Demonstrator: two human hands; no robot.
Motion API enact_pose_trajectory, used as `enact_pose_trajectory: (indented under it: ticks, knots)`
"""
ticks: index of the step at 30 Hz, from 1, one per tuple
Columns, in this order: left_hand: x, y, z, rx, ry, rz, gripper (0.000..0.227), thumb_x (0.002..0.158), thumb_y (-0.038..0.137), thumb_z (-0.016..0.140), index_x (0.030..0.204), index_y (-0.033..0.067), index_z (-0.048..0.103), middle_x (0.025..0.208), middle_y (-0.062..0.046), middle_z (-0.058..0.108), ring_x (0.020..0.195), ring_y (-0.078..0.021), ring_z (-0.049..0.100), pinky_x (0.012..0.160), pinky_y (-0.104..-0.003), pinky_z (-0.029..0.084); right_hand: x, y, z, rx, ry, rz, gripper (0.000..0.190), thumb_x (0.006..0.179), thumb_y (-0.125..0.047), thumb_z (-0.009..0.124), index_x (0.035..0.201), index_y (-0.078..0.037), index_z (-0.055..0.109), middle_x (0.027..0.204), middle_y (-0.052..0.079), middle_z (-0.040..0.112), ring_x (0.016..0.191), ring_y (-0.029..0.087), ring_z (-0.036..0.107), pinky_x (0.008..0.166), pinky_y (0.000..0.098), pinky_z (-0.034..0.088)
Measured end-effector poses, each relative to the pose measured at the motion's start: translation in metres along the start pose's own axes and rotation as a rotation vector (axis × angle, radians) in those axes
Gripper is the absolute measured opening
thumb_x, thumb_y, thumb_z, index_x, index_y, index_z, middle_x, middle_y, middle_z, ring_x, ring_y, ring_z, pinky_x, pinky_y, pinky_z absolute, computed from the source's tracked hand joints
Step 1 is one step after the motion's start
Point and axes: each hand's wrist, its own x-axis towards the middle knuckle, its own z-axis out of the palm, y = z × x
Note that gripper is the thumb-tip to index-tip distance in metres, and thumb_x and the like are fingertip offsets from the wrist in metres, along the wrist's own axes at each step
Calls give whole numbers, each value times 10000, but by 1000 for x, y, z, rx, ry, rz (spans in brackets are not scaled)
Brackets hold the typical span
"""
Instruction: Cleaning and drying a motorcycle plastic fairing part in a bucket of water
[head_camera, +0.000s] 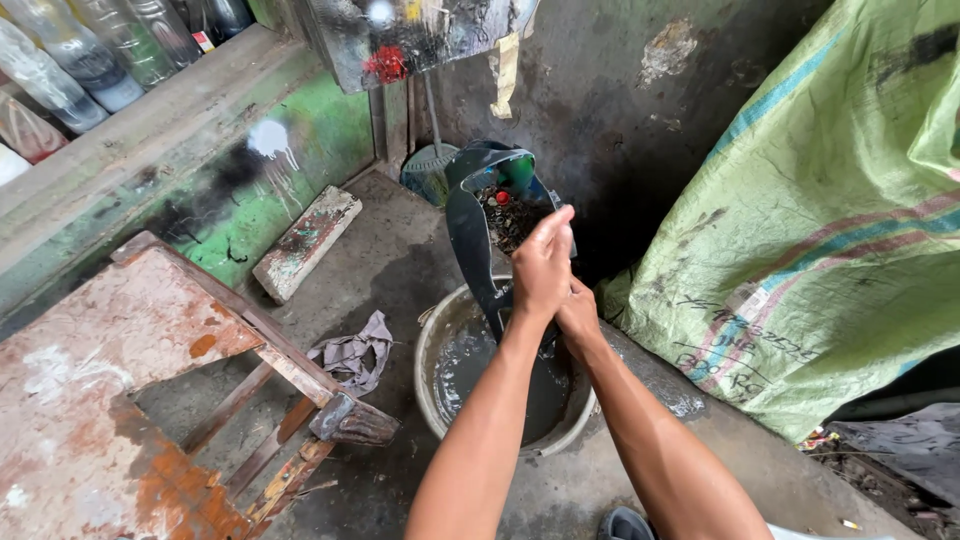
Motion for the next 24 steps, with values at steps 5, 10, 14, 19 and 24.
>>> enact_pose_trajectory:
  ticks: [5,10,14,19,24]
  knots:
    - [-9,-27,-11,666,-236,383,524,1106,358,350,1493,34,489,1536,-187,492,1475,-323,411,1241,-564,197,-19,-28,3,42,-7,41,723,953,-765,483,1170,-137,766,1025,139,758,858,284,721,764,376,611]
    - [-19,-34,-27,863,-308,480,603,1112,405,262,1591,43,320,1660,-162,319,1538,-285,294,1257,-508,181,-35,-55,1,120,-15,97,780,937,-786,462,1209,-115,751,1078,161,746,963,314,711,822,393,594]
    - [-29,-48,-37,913,-316,501,612,1094,465,265,1613,145,314,1684,-72,291,1552,-248,273,1257,-497,187,-47,-77,-7,192,-28,148,838,921,-807,440,1249,-94,735,1131,184,734,1068,344,701,880,410,577]
    - [-44,-61,-43,847,-308,430,611,1095,441,289,1624,135,285,1688,-93,271,1552,-267,255,1256,-496,172,-31,-74,-16,157,-7,244,963,874,-898,367,1308,-103,692,1260,197,684,1214,339,643,957,447,556]
    - [-56,-78,-54,772,-261,324,609,1097,410,266,1626,108,265,1683,-150,248,1542,-327,247,1242,-491,187,-12,-70,-25,465,3,259,995,924,-810,428,1339,92,486,1211,241,488,988,355,636,690,410,643]
